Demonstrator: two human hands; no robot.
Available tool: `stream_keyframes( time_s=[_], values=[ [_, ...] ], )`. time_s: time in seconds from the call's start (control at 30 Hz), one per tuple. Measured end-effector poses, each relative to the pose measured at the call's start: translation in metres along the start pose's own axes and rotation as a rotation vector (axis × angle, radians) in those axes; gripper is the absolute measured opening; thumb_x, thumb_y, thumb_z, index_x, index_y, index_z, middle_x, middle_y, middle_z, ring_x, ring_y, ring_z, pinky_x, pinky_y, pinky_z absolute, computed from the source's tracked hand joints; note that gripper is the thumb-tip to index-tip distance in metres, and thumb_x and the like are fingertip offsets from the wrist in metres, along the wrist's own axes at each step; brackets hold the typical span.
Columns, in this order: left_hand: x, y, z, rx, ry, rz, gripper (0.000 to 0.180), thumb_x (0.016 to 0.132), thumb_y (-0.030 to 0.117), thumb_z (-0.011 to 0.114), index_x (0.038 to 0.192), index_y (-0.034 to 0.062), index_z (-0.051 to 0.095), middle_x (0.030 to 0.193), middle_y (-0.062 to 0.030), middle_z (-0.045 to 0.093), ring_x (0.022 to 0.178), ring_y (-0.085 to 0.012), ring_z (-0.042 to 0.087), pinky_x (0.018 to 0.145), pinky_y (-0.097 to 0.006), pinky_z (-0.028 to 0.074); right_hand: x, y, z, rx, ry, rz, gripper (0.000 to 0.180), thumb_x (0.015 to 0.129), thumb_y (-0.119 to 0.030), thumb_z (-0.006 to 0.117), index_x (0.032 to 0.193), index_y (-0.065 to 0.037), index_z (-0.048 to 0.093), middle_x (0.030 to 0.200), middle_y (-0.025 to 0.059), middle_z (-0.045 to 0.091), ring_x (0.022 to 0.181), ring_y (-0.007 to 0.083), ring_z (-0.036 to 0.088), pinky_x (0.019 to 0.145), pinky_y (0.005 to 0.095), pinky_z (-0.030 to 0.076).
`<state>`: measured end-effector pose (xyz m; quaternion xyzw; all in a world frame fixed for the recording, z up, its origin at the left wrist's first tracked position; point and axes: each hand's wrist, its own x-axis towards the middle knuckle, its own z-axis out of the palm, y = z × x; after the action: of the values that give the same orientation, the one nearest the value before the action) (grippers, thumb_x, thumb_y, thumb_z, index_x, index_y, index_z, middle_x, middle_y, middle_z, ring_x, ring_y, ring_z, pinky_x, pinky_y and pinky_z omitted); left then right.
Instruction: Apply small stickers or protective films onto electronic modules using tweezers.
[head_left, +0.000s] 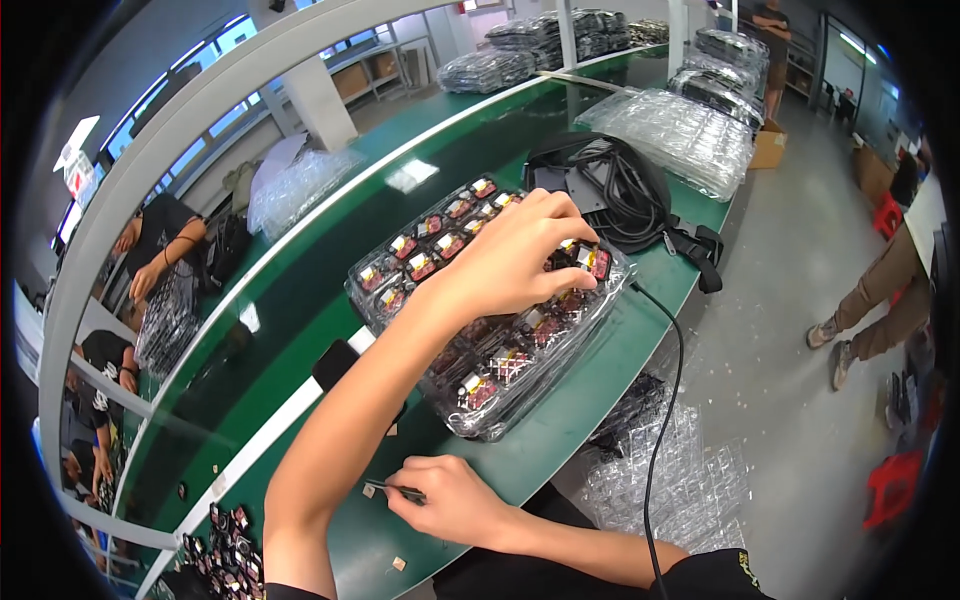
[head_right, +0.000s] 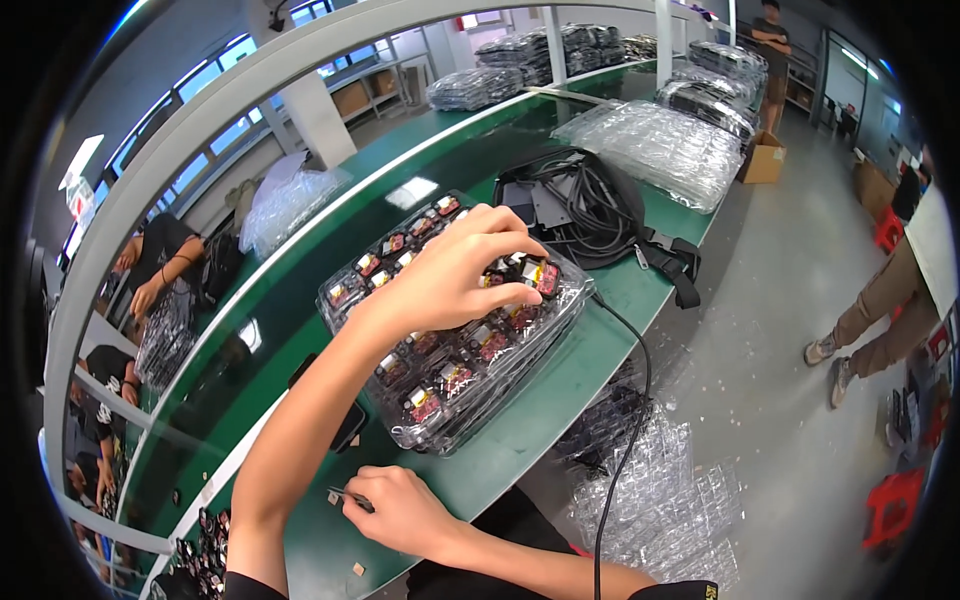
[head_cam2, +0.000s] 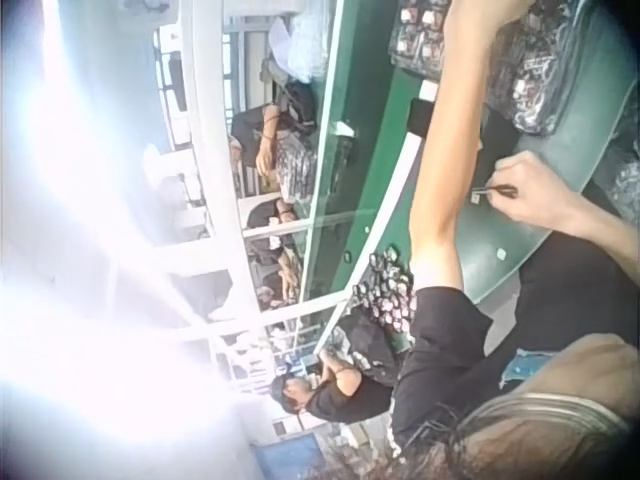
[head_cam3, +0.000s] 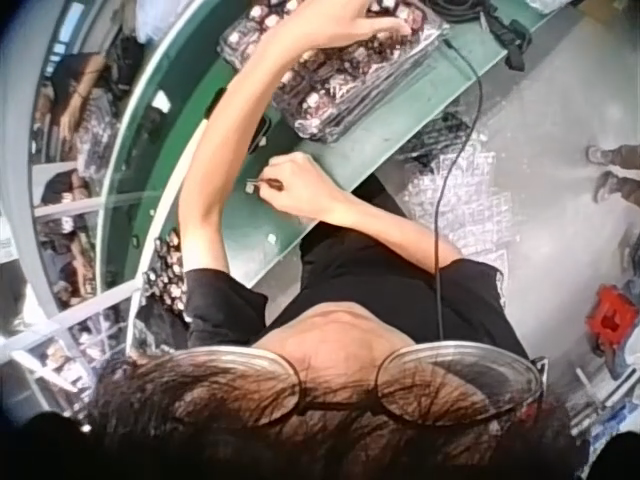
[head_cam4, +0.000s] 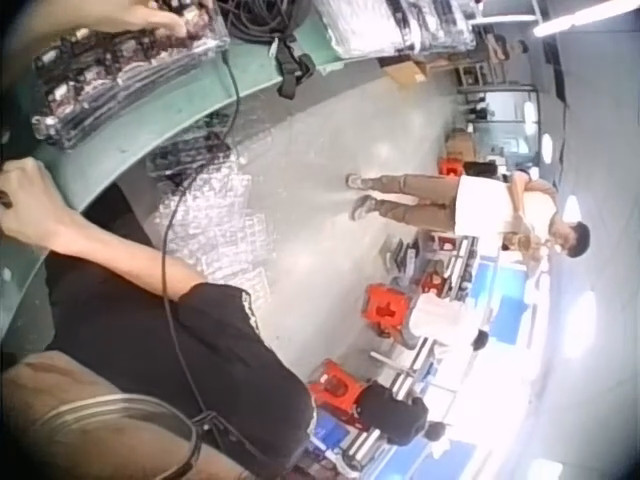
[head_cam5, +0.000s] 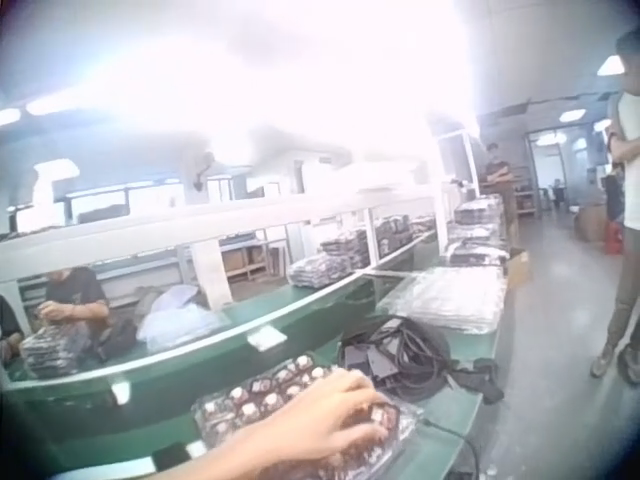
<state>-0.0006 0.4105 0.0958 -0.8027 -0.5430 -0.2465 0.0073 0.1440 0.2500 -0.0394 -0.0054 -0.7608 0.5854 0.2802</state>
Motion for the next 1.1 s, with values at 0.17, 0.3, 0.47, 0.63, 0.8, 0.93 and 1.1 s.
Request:
stream_keyframes(
  time_s=[0.17, 0.3, 0.47, 0.63, 0.8, 0.93, 1.1],
  values=[
    [0.003, -0.011, 0.008, -0.033, -0.074, -0.030, 0.052, 0.095, 0.034, 0.085, 0.142, 0.0122, 0.076, 0.145, -0.0151, 0.064, 0.139, -0.0354, 0.055, 0.120, -0.047, 0.044, 0.002, -0.006, -0.006, 0.046, -0.040, 0.081, 0.016, 0.095, -0.012, 0.074, 0.091, 0.003, 0.077, 0.085, 0.0173, 0.071, 0.075, 0.0421, 0.071, 0.069, 0.0496, 0.057],
    [-0.055, -0.001, -0.022, 0.030, 0.041, -0.107, 0.047, 0.098, 0.023, 0.082, 0.143, 0.0115, 0.074, 0.150, -0.0132, 0.064, 0.142, -0.0346, 0.055, 0.123, -0.051, 0.042, 0.001, -0.002, -0.003, 0.007, -0.008, -0.007, 0.011, 0.093, -0.010, 0.078, 0.097, 0.000, 0.081, 0.083, 0.0144, 0.072, 0.071, 0.0354, 0.072, 0.065, 0.0437, 0.058],
    [-0.188, -0.009, -0.061, 0.158, 0.192, -0.433, 0.037, 0.101, 0.019, 0.078, 0.137, 0.0093, 0.075, 0.147, -0.0123, 0.067, 0.139, -0.0332, 0.058, 0.120, -0.046, 0.045, -0.001, -0.005, -0.012, -0.084, -0.073, 0.041, 0.013, 0.095, -0.014, 0.074, 0.089, -0.003, 0.075, 0.086, 0.0134, 0.071, 0.071, 0.0389, 0.072, 0.066, 0.0490, 0.059],
    [-0.399, -0.018, -0.113, 0.601, 0.106, -0.937, 0.039, 0.102, 0.024, 0.076, 0.139, 0.0092, 0.074, 0.145, -0.0160, 0.069, 0.138, -0.0394, 0.063, 0.118, -0.049, 0.049, 0.002, -0.011, -0.013, -0.083, -0.117, 0.034, 0.008, 0.093, -0.008, 0.077, 0.094, 0.000, 0.079, 0.080, 0.0110, 0.069, 0.061, 0.0347, 0.069, 0.059, 0.0449, 0.056],
    [-0.632, 0.036, -0.173, 0.966, 0.016, -1.546, 0.047, 0.104, 0.036, 0.072, 0.147, 0.0175, 0.072, 0.150, -0.0239, 0.066, 0.144, -0.0442, 0.058, 0.121, -0.052, 0.048, 0.003, -0.014, -0.005, -0.116, -0.126, -0.016, 0.011, 0.092, -0.008, 0.078, 0.097, 0.002, 0.081, 0.079, 0.0098, 0.069, 0.056, 0.0305, 0.067, 0.054, 0.0422, 0.053],
    [-0.719, 0.063, -0.185, 0.855, 0.099, -1.693, 0.042, 0.106, 0.032, 0.067, 0.145, 0.0164, 0.072, 0.137, -0.0256, 0.071, 0.130, -0.0446, 0.066, 0.111, -0.050, 0.053, 0.003, -0.012, -0.010, -0.125, -0.124, 0.005, 0.012, 0.092, -0.009, 0.079, 0.098, 0.002, 0.082, 0.080, 0.0095, 0.070, 0.055, 0.0292, 0.066, 0.054, 0.0412, 0.052],
    [-0.697, 0.070, -0.185, 0.806, 0.204, -1.500, 0.027, 0.100, 0.010, 0.071, 0.127, 0.0077, 0.074, 0.106, -0.0233, 0.071, 0.103, -0.0445, 0.071, 0.094, -0.051, 0.056, 0.001, -0.015, -0.005, -0.125, -0.126, 0.011, 0.011, 0.090, -0.007, 0.081, 0.098, 0.001, 0.082, 0.079, 0.0083, 0.070, 0.051, 0.0257, 0.062, 0.051, 0.0386, 0.048]
  ],
)
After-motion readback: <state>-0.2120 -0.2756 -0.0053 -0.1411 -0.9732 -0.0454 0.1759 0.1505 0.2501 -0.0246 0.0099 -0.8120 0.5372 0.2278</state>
